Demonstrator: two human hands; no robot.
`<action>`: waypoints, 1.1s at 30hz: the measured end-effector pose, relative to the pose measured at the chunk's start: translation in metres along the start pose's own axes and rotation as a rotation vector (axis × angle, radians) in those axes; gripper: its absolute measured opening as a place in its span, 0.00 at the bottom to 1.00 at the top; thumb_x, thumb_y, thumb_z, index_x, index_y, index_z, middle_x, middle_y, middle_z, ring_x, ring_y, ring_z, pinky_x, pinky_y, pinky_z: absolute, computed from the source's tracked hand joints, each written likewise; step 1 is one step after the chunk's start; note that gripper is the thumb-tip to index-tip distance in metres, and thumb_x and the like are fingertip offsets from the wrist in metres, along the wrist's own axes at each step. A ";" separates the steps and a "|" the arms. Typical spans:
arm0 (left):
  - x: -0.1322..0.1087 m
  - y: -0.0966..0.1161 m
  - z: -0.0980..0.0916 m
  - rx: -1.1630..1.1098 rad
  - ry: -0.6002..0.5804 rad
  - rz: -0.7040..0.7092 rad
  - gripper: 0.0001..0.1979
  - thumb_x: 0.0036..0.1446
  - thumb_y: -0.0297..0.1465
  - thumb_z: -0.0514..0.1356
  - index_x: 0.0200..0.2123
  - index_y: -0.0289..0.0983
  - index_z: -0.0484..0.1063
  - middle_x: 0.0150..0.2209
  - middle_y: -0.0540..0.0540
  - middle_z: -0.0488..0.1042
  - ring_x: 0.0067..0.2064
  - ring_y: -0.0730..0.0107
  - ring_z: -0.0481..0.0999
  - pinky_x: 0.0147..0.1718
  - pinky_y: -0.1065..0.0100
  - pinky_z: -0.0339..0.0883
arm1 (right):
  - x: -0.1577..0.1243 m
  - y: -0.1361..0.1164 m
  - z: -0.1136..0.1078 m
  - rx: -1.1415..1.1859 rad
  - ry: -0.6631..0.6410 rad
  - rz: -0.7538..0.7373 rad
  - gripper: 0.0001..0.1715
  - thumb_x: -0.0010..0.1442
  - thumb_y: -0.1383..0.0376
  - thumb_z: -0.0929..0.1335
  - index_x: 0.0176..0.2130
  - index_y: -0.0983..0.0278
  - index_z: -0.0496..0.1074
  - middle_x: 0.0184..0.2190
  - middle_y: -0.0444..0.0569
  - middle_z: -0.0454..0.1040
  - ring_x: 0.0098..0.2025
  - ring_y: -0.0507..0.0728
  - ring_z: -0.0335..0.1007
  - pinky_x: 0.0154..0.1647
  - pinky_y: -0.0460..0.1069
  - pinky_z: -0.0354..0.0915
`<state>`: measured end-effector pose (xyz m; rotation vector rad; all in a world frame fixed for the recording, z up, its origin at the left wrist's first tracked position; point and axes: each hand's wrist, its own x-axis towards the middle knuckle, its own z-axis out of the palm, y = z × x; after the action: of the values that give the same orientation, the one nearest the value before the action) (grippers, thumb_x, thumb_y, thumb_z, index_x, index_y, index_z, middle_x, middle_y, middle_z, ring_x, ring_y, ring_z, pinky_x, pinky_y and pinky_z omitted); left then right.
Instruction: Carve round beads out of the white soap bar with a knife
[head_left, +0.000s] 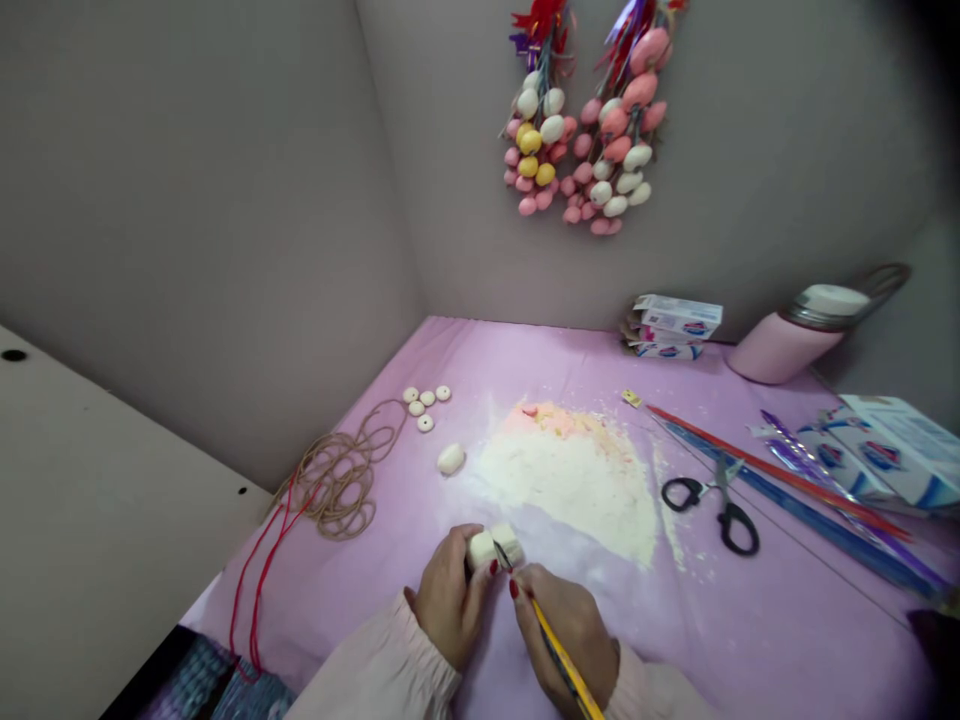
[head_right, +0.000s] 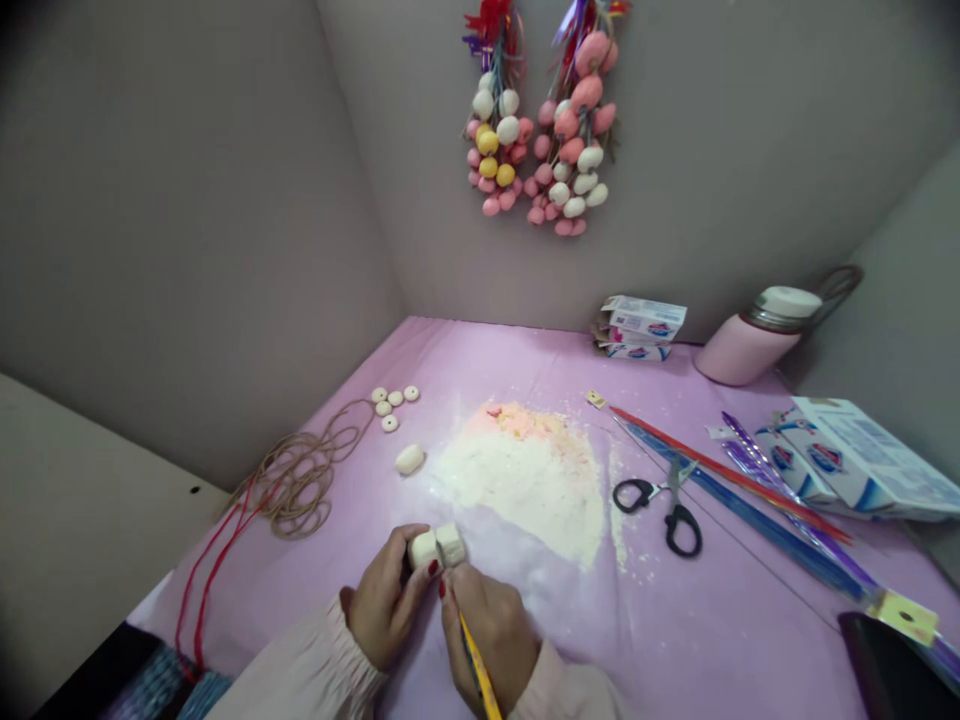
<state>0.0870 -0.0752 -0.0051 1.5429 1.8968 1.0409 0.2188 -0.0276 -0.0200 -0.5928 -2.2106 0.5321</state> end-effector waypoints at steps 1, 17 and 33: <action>0.000 0.000 0.000 -0.003 0.003 -0.001 0.12 0.52 0.32 0.47 0.40 0.36 0.58 0.34 0.44 0.66 0.36 0.69 0.66 0.36 0.66 0.60 | 0.000 0.000 0.000 -0.004 -0.005 -0.009 0.05 0.53 0.72 0.57 0.29 0.64 0.58 0.18 0.43 0.61 0.20 0.49 0.60 0.20 0.44 0.54; -0.001 0.000 0.000 -0.005 0.008 0.046 0.11 0.52 0.32 0.46 0.40 0.36 0.57 0.33 0.45 0.64 0.35 0.70 0.65 0.35 0.66 0.59 | -0.006 -0.013 -0.002 0.046 0.036 0.298 0.09 0.55 0.63 0.54 0.25 0.61 0.56 0.15 0.41 0.62 0.17 0.49 0.58 0.16 0.44 0.51; 0.000 0.000 0.001 -0.014 0.018 0.011 0.12 0.52 0.33 0.46 0.40 0.36 0.57 0.34 0.44 0.66 0.36 0.68 0.65 0.36 0.65 0.60 | -0.003 -0.008 -0.002 0.005 -0.013 0.178 0.07 0.55 0.67 0.55 0.29 0.62 0.58 0.17 0.42 0.62 0.20 0.49 0.61 0.20 0.44 0.55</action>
<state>0.0879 -0.0754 -0.0054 1.5428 1.8910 1.0746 0.2203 -0.0356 -0.0160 -0.7898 -2.1804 0.6340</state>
